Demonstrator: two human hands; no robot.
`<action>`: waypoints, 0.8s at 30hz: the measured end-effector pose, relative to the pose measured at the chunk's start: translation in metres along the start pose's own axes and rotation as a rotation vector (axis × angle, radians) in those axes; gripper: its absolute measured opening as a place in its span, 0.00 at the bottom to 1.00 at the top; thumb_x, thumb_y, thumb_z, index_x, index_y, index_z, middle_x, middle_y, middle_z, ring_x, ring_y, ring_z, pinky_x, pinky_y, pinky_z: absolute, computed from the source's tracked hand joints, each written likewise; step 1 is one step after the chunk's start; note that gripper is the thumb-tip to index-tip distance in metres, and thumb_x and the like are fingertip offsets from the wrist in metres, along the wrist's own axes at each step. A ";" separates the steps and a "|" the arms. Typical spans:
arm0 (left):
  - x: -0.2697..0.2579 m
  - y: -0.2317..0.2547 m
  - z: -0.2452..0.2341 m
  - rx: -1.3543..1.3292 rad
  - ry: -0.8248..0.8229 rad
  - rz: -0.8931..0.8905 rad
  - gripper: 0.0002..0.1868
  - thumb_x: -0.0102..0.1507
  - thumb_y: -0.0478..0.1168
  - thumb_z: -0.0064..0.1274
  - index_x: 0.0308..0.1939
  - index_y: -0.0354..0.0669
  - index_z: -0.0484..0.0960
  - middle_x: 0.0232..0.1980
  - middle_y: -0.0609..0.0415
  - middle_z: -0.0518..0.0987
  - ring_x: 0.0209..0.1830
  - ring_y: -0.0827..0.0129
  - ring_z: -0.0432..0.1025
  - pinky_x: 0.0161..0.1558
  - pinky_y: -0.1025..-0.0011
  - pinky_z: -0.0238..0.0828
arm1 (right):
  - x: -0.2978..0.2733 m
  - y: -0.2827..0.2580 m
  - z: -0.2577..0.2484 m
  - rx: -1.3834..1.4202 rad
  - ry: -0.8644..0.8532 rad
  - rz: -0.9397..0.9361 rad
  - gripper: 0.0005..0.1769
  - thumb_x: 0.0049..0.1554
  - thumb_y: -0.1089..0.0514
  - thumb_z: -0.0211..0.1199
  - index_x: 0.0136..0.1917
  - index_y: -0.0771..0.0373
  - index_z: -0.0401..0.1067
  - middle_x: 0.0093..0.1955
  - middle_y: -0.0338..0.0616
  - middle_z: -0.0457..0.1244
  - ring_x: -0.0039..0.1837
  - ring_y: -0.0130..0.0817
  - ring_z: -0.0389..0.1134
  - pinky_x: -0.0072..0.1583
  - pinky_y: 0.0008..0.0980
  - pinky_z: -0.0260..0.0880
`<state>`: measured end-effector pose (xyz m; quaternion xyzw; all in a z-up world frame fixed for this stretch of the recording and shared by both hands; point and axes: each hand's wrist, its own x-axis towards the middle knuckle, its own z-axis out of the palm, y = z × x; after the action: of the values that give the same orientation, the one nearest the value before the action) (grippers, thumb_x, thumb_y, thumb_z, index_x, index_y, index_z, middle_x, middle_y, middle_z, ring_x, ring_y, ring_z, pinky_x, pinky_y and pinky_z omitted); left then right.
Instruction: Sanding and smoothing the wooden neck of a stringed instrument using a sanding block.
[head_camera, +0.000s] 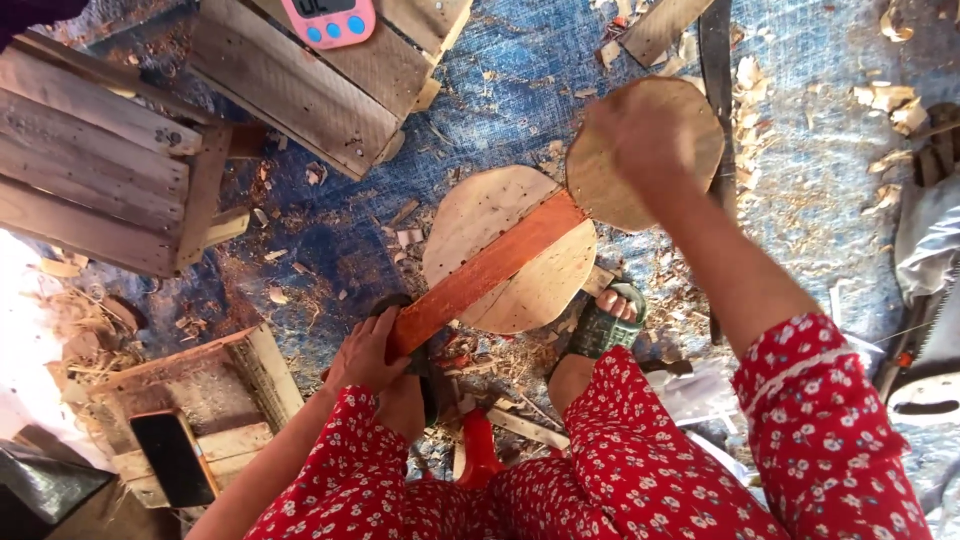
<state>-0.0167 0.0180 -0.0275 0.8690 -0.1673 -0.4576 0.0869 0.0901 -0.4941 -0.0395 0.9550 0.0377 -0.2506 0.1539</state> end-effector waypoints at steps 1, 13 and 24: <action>0.000 0.000 0.003 -0.026 0.060 0.006 0.54 0.47 0.45 0.70 0.75 0.51 0.61 0.60 0.48 0.77 0.57 0.49 0.72 0.58 0.54 0.68 | 0.003 0.017 -0.020 -0.117 -0.091 0.090 0.26 0.59 0.55 0.60 0.68 0.31 0.65 0.55 0.35 0.66 0.36 0.28 0.67 0.28 0.28 0.77; -0.004 0.010 -0.014 -0.015 0.037 -0.002 0.51 0.48 0.45 0.69 0.74 0.53 0.62 0.59 0.49 0.77 0.56 0.51 0.73 0.57 0.56 0.71 | 0.005 0.021 0.000 0.254 0.056 0.210 0.17 0.56 0.64 0.65 0.54 0.41 0.79 0.47 0.37 0.70 0.37 0.34 0.68 0.42 0.45 0.80; -0.002 0.004 -0.010 0.027 -0.056 -0.005 0.49 0.53 0.54 0.61 0.77 0.52 0.59 0.62 0.46 0.74 0.65 0.50 0.69 0.62 0.55 0.70 | -0.031 0.003 0.094 0.246 0.340 -0.010 0.24 0.58 0.62 0.61 0.67 0.49 0.66 0.43 0.50 0.63 0.44 0.52 0.71 0.46 0.52 0.70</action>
<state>-0.0100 0.0154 -0.0190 0.8574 -0.1735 -0.4795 0.0694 0.0199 -0.5264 -0.1010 0.9950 0.0369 -0.0891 0.0263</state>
